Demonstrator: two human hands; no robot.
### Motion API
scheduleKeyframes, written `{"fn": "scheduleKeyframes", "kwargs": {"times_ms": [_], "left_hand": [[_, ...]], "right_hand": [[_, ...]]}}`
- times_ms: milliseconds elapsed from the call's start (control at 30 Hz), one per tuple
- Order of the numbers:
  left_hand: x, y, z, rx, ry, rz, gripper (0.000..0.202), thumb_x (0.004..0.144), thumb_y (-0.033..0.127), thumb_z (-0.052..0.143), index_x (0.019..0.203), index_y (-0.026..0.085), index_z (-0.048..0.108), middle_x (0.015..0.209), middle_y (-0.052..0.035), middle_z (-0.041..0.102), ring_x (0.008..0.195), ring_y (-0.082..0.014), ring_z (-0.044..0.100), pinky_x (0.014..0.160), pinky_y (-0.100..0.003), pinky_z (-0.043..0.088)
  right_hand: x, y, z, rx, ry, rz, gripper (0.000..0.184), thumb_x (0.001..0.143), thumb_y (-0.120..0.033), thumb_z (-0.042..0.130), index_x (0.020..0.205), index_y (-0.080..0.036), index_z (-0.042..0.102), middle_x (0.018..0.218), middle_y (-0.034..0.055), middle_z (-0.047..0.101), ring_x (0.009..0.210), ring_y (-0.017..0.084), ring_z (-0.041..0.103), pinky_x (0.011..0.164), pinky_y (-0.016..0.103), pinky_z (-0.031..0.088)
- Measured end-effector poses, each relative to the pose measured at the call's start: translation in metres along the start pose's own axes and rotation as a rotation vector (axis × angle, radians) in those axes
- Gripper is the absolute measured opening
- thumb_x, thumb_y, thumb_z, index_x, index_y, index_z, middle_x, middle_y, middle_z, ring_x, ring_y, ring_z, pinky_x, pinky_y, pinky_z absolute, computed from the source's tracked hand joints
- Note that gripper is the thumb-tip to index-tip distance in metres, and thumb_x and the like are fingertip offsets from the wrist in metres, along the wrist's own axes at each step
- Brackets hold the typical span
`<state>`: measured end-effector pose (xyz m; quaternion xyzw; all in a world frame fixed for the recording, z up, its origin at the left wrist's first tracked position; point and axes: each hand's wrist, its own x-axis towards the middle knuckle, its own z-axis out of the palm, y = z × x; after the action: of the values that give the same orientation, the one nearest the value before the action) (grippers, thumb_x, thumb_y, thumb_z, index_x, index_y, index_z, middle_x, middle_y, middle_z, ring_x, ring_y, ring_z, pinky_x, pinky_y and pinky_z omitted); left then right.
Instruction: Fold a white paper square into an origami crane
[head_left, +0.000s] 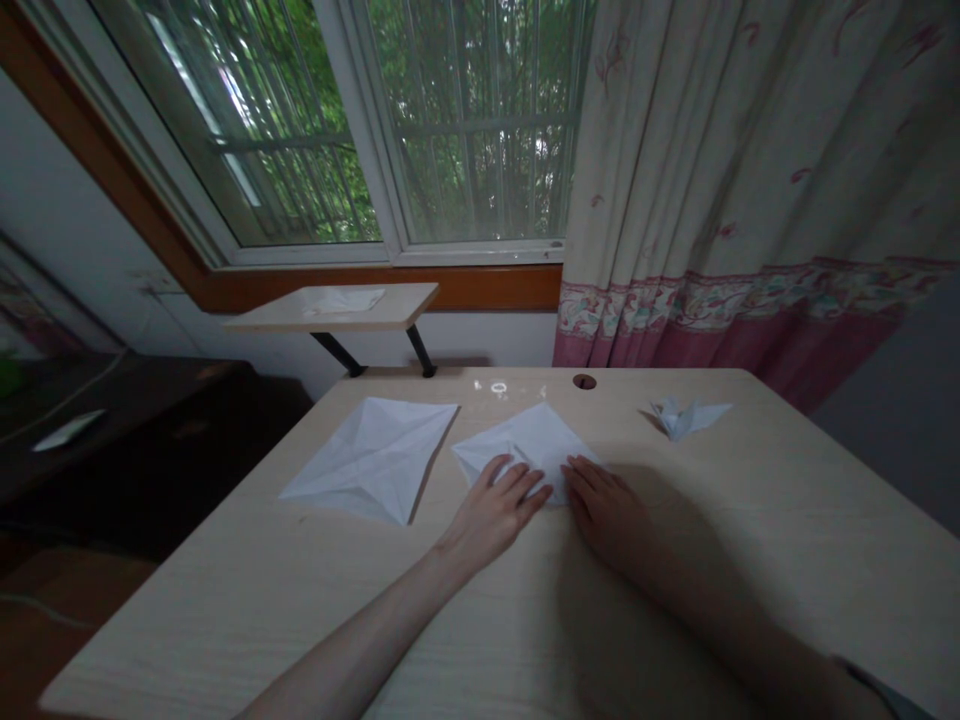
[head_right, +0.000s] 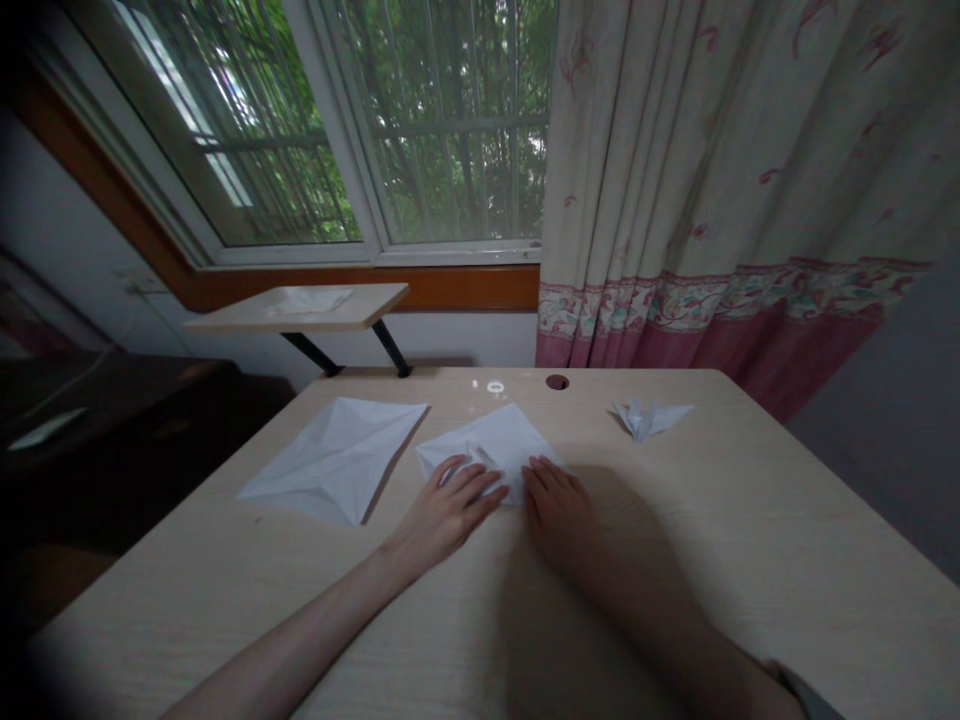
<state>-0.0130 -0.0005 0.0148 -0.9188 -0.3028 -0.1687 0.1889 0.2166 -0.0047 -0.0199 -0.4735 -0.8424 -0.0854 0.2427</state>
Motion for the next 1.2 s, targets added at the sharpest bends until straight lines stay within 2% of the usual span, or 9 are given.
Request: {"fn": "scheduleKeyframes", "kwargs": {"times_ms": [167, 400, 533, 667, 800, 967, 1200], "left_hand": [[-0.001, -0.003, 0.002, -0.005, 0.005, -0.008, 0.031, 0.097, 0.017, 0.054, 0.127, 0.023, 0.058, 0.134, -0.0052, 0.060, 0.120, -0.0230, 0.053, 0.106, -0.042, 0.034], [-0.003, -0.003, 0.002, -0.027, -0.085, -0.098, 0.036, 0.094, 0.016, 0.057, 0.129, 0.027, 0.056, 0.136, -0.0039, 0.058, 0.113, -0.0228, 0.055, 0.093, -0.037, 0.040], [-0.002, -0.003, 0.001, -0.016, -0.110, -0.110, 0.038, 0.095, 0.016, 0.057, 0.131, 0.027, 0.055, 0.137, -0.0045, 0.057, 0.109, -0.0225, 0.056, 0.086, -0.036, 0.042], [-0.002, -0.003, 0.000, -0.005, -0.103, -0.106, 0.035, 0.096, 0.016, 0.055, 0.130, 0.026, 0.056, 0.134, -0.0054, 0.058, 0.101, -0.0210, 0.057, 0.082, -0.034, 0.042], [-0.002, -0.003, 0.000, 0.002, -0.097, -0.095, 0.033, 0.096, 0.017, 0.054, 0.129, 0.025, 0.057, 0.131, -0.0058, 0.060, 0.098, -0.0199, 0.058, 0.081, -0.034, 0.042], [-0.001, -0.004, 0.002, -0.018, -0.062, -0.108, 0.028, 0.097, 0.018, 0.054, 0.124, 0.024, 0.059, 0.130, -0.0065, 0.061, 0.099, -0.0194, 0.059, 0.084, -0.034, 0.042], [0.000, -0.005, 0.000, -0.062, -0.063, -0.135, 0.031, 0.093, 0.013, 0.056, 0.122, 0.022, 0.060, 0.133, -0.0075, 0.060, 0.104, -0.0222, 0.059, 0.090, -0.038, 0.046]], "right_hand": [[0.003, -0.007, -0.010, -0.043, -0.012, 0.015, 0.036, 0.090, -0.011, 0.043, 0.118, -0.019, 0.065, 0.117, 0.0137, 0.070, 0.109, 0.027, 0.065, 0.091, 0.046, 0.054], [0.003, -0.012, -0.016, -0.101, -0.077, -0.006, 0.032, 0.086, -0.007, 0.045, 0.107, -0.015, 0.067, 0.111, 0.0169, 0.071, 0.098, 0.030, 0.067, 0.087, 0.049, 0.053], [0.005, -0.011, -0.015, -0.058, -0.005, -0.023, 0.033, 0.087, -0.007, 0.043, 0.108, -0.012, 0.068, 0.114, 0.0170, 0.070, 0.105, 0.028, 0.066, 0.094, 0.049, 0.052], [0.003, -0.006, -0.008, -0.005, 0.038, -0.034, 0.041, 0.087, -0.007, 0.041, 0.119, -0.012, 0.065, 0.125, 0.0166, 0.066, 0.119, 0.027, 0.061, 0.100, 0.047, 0.052], [0.000, -0.002, -0.001, 0.025, 0.003, -0.047, 0.043, 0.088, -0.008, 0.040, 0.123, -0.009, 0.064, 0.129, 0.0182, 0.064, 0.122, 0.027, 0.060, 0.101, 0.045, 0.053], [0.001, -0.003, -0.003, 0.044, -0.021, -0.044, 0.043, 0.087, -0.007, 0.043, 0.124, -0.013, 0.065, 0.130, 0.0160, 0.064, 0.123, 0.027, 0.059, 0.102, 0.044, 0.052], [-0.001, -0.010, -0.009, -0.038, -0.059, -0.029, 0.037, 0.087, -0.010, 0.047, 0.116, -0.014, 0.070, 0.123, 0.0167, 0.068, 0.113, 0.028, 0.066, 0.092, 0.043, 0.058]]}}
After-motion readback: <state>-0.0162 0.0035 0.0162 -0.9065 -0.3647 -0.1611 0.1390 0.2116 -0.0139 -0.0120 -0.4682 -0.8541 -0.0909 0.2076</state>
